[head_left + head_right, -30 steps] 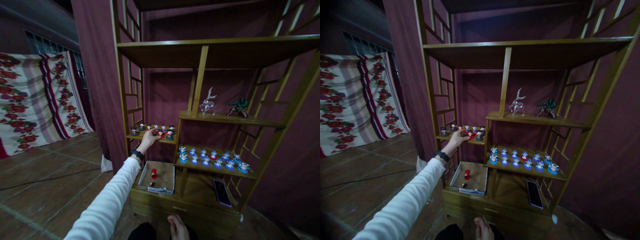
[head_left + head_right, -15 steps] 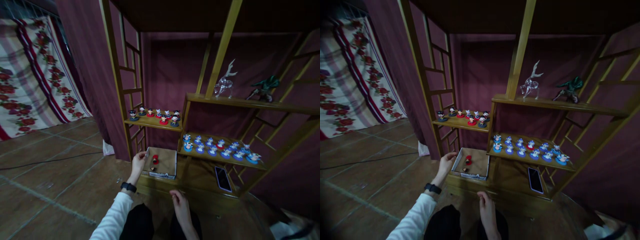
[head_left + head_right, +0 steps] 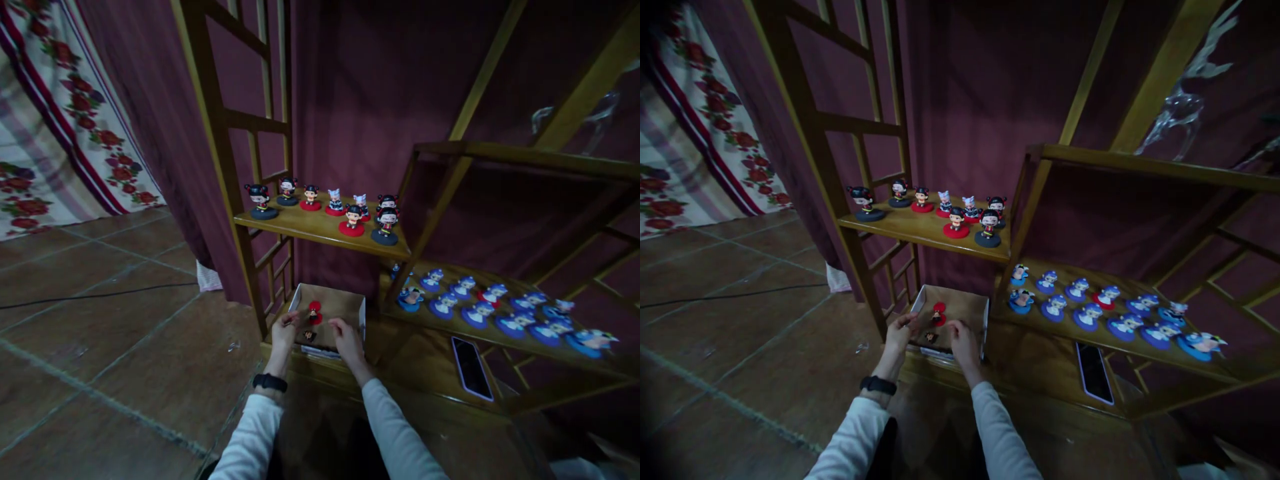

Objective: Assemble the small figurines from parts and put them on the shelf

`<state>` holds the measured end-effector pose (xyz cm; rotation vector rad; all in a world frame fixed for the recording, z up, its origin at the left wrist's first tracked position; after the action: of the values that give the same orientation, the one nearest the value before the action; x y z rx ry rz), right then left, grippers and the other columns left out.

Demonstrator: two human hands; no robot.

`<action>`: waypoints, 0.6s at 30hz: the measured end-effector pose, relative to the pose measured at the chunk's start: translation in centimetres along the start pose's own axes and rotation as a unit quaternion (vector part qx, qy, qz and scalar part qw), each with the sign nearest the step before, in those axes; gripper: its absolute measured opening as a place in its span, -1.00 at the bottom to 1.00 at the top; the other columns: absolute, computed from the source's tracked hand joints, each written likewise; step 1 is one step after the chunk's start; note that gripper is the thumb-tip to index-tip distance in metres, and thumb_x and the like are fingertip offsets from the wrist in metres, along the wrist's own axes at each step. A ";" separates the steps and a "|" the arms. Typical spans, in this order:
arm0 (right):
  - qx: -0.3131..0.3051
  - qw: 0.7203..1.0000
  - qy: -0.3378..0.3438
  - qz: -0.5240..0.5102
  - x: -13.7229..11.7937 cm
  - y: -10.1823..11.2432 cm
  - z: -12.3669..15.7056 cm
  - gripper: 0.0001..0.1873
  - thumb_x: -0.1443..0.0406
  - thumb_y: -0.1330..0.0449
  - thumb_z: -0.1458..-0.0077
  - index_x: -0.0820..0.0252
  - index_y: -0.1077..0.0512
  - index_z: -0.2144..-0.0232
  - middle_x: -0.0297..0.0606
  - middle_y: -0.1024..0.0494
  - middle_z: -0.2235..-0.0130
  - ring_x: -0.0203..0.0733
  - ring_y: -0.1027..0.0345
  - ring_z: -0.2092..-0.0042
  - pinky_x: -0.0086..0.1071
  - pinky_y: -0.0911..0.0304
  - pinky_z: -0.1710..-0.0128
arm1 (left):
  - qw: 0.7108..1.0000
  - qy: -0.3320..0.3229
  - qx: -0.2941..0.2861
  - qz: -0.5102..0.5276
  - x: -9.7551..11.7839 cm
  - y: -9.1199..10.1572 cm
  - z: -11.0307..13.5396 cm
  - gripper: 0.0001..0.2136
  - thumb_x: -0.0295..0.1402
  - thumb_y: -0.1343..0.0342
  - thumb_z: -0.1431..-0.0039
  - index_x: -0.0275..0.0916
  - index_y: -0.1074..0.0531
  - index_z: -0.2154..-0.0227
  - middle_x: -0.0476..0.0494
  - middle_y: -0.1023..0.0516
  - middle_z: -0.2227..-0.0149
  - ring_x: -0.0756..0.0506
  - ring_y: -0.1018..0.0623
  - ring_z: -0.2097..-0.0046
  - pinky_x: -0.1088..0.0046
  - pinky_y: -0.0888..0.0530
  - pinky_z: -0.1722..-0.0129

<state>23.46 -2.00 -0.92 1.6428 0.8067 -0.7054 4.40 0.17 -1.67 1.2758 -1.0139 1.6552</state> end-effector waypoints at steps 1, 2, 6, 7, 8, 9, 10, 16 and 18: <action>-0.015 1.000 0.005 0.020 0.0 -1.0 -1.5 -0.71 0.39 0.02 -0.05 0.10 -0.43 0.22 -0.27 -0.53 0.21 -0.22 -0.37 0.16 -0.37 -0.21 0.13 | 1.000 0.012 -0.003 0.010 -0.5 0.1 -0.5 -0.73 -0.37 -0.23 0.26 -0.34 -0.46 0.40 -0.10 -0.49 0.48 0.02 -0.45 0.51 0.52 -0.38 0.51; -0.028 0.999 0.012 0.038 -0.1 -2.1 -2.9 -0.69 0.41 0.02 -0.04 0.11 -0.43 0.20 -0.26 -0.52 0.17 -0.22 -0.36 0.14 -0.37 -0.20 0.11 | 1.000 0.023 -0.009 0.019 -0.9 0.1 -1.0 -0.74 -0.37 -0.24 0.26 -0.34 -0.46 0.41 -0.12 -0.50 0.48 0.02 -0.46 0.49 0.52 -0.38 0.51; -0.101 0.986 0.071 0.110 -0.3 -6.6 -6.6 -0.54 0.52 -0.01 0.06 0.12 -0.38 0.10 -0.23 -0.42 0.02 -0.19 -0.24 -0.02 -0.35 -0.11 0.00 | 0.996 0.039 -0.052 0.066 -1.1 -0.1 -3.0 -0.75 -0.38 -0.25 0.27 -0.35 -0.47 0.42 -0.14 -0.51 0.44 0.00 -0.49 0.44 0.49 -0.42 0.43; -0.123 0.980 0.086 0.128 -0.3 -7.7 -7.1 -0.51 0.54 -0.02 0.09 0.13 -0.37 0.09 -0.22 -0.38 -0.03 -0.17 -0.19 -0.06 -0.34 -0.09 -0.02 | 0.995 0.034 -0.062 0.077 -0.9 -0.3 -3.5 -0.75 -0.39 -0.25 0.27 -0.34 -0.47 0.42 -0.13 -0.51 0.44 0.00 -0.49 0.43 0.49 -0.42 0.41; -0.144 0.974 0.096 0.144 -0.1 -8.6 -7.3 -0.50 0.55 -0.03 0.12 0.13 -0.38 0.09 -0.21 -0.33 -0.07 -0.15 -0.16 -0.09 -0.33 -0.08 -0.02 | 0.994 0.030 -0.068 0.084 -0.8 -0.4 -4.0 -0.76 -0.39 -0.25 0.27 -0.34 -0.47 0.43 -0.12 -0.51 0.44 0.01 -0.49 0.43 0.48 -0.43 0.39; -0.160 0.970 0.095 0.153 0.2 -9.3 -7.5 -0.50 0.56 -0.04 0.13 0.13 -0.39 0.11 -0.21 -0.31 -0.09 -0.14 -0.15 -0.10 -0.33 -0.08 -0.02 | 0.993 0.029 -0.071 0.084 -0.6 -0.5 -4.3 -0.76 -0.39 -0.25 0.27 -0.34 -0.47 0.44 -0.12 -0.51 0.45 0.01 -0.49 0.43 0.48 -0.42 0.39; -0.170 0.969 0.085 0.156 0.6 -9.8 -7.6 -0.52 0.56 -0.05 0.14 0.13 -0.41 0.15 -0.21 -0.31 -0.08 -0.14 -0.17 -0.08 -0.34 -0.10 0.01 | 0.993 0.032 -0.075 0.080 -0.6 -0.5 -4.6 -0.76 -0.38 -0.25 0.27 -0.34 -0.47 0.44 -0.11 -0.50 0.46 0.01 -0.48 0.44 0.48 -0.42 0.38; -0.088 0.993 -0.033 0.067 2.8 -6.9 -7.5 -0.80 0.41 -0.14 0.12 0.17 -0.42 0.35 -0.25 -0.47 0.19 -0.22 -0.35 0.21 -0.37 -0.20 0.20 | 0.995 0.036 -0.092 0.033 -1.6 -0.8 -5.1 -0.76 -0.36 -0.22 0.24 -0.34 -0.47 0.42 -0.11 -0.51 0.47 0.00 -0.48 0.44 0.45 -0.41 0.36; -0.032 0.992 -0.103 -0.060 3.3 -4.7 -6.6 -0.84 0.29 -0.19 0.13 0.19 -0.40 0.39 -0.30 -0.49 0.35 -0.26 -0.35 0.33 -0.39 -0.25 0.31 | 0.996 0.019 -0.088 0.001 -2.1 -1.1 -5.2 -0.78 -0.36 -0.18 0.20 -0.33 -0.47 0.41 -0.10 -0.51 0.48 -0.01 -0.48 0.44 0.46 -0.40 0.37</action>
<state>21.84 5.64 -4.95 1.4453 0.7742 -0.9078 3.99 5.11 -4.50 1.1234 -1.1126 1.5479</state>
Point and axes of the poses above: each hand's wrist, its own z-axis away from the middle knuckle, its own y-axis out of the back of the hand, x = y × z, the point moved 5 cm from there along -z, towards the middle knuckle
